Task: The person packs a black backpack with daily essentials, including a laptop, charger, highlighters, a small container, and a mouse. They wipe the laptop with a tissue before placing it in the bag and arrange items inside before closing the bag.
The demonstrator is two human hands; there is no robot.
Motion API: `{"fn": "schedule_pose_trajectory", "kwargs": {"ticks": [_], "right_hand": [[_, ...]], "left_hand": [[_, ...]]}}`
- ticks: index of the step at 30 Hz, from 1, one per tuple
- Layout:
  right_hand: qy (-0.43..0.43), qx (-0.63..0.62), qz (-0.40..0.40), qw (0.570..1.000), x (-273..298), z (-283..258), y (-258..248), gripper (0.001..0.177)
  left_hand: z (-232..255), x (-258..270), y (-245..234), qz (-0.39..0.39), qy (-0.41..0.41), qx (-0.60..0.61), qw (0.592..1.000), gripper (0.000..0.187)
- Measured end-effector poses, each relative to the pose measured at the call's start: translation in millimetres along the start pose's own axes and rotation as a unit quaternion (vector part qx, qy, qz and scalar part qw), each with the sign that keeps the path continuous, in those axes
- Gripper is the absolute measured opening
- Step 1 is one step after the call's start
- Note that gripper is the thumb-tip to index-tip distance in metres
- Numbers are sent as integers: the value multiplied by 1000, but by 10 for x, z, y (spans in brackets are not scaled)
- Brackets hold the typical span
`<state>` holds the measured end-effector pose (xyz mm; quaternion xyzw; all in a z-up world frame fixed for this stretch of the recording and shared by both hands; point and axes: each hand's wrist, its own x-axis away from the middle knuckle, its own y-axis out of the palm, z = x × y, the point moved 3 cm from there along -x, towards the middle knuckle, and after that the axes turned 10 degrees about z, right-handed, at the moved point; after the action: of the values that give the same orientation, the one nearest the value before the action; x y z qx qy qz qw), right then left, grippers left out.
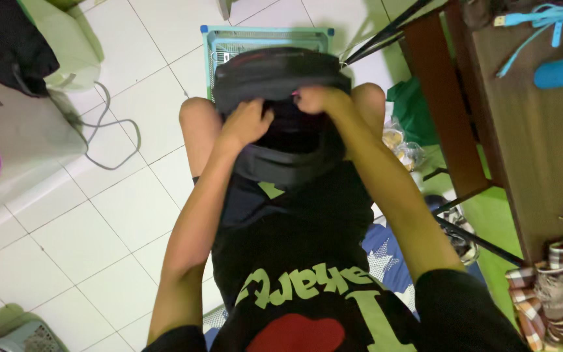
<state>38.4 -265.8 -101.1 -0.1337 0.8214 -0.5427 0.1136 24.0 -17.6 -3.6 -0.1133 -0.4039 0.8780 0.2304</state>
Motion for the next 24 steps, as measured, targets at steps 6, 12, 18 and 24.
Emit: {"fn": "schedule_pose_trajectory", "kwargs": {"ticks": [6,12,18,24], "right_hand": [[38,-165,-76,983,-531,165,335,47],[181,-53,-234,954,-387,187,1074,41],[209,21,-278,937,-410,285,1318,41],[238,30,-292,926,-698,193,1475,43]], "left_hand": [[157,-560,-264,63,-94,83,990,55],[256,-695,-180,157,-122,123,972,52],[160,-632,-15,193,-76,93,974,53],[186,-587,12,212,-66,78,972,60]]}}
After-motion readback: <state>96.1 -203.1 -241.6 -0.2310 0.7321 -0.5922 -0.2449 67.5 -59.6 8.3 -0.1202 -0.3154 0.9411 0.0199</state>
